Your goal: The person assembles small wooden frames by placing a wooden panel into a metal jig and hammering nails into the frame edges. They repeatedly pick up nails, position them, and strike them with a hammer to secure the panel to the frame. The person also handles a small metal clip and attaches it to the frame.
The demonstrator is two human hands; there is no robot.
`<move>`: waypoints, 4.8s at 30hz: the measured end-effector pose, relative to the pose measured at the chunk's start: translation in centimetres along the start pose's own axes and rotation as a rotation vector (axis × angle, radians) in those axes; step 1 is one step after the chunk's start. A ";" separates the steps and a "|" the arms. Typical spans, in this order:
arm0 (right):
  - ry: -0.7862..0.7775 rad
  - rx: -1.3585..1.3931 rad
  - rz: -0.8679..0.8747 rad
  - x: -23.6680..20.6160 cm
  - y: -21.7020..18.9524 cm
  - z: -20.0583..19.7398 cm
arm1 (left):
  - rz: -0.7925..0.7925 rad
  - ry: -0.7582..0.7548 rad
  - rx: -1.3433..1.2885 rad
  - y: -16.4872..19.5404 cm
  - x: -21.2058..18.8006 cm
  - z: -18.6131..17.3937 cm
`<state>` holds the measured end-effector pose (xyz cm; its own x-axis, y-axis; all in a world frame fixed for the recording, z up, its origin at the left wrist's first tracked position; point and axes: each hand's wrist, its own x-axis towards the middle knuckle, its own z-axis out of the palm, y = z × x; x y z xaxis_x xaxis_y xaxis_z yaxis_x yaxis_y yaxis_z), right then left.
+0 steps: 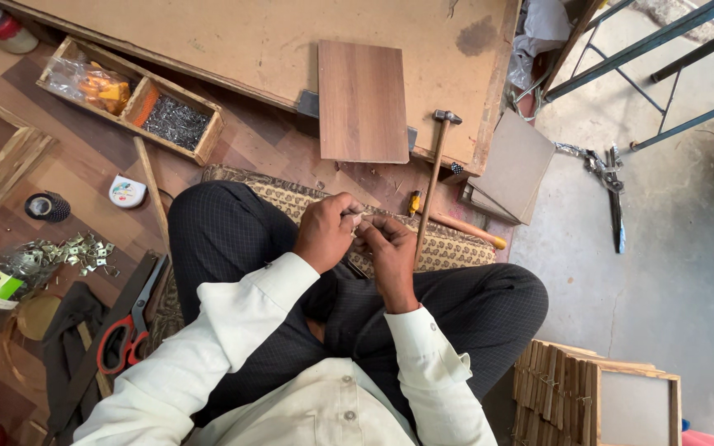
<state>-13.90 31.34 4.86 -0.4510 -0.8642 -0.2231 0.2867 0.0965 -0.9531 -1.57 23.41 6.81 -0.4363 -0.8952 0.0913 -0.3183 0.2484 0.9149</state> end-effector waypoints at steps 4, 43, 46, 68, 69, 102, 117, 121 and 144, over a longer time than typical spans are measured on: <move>-0.013 -0.044 -0.027 0.3 0.9 -0.5 | -0.018 -0.013 -0.019 -1.2 0.3 1.0; 0.011 -0.028 0.009 1.8 3.8 -1.7 | -0.217 -0.060 -0.087 -6.6 1.1 3.4; 0.013 -0.038 -0.002 2.2 4.6 -2.1 | -0.238 -0.072 -0.147 -6.7 1.4 3.6; 0.277 0.378 0.137 12.2 4.3 0.2 | -0.289 0.169 -1.406 -8.9 8.8 7.5; 0.282 0.384 0.129 12.2 4.3 0.3 | -0.266 0.164 -1.411 -8.9 8.7 7.5; 0.228 0.287 0.260 10.7 3.3 -0.3 | -0.352 0.144 -1.280 -10.9 7.5 9.3; 0.298 0.217 0.173 12.2 5.2 -0.2 | -0.402 0.097 -1.245 -10.0 7.4 8.7; 0.276 0.248 0.181 11.7 4.9 -0.2 | -0.350 0.064 -1.245 -9.6 7.3 8.2; 0.363 0.171 0.114 10.7 5.0 0.2 | -0.400 0.126 -1.279 -9.7 7.4 8.0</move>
<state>-17.15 22.46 -2.26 -0.6682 -0.6194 -0.4120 0.4745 0.0718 -0.8773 -8.43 17.33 -4.51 -0.3973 -0.8691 -0.2947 0.6280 -0.4916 0.6033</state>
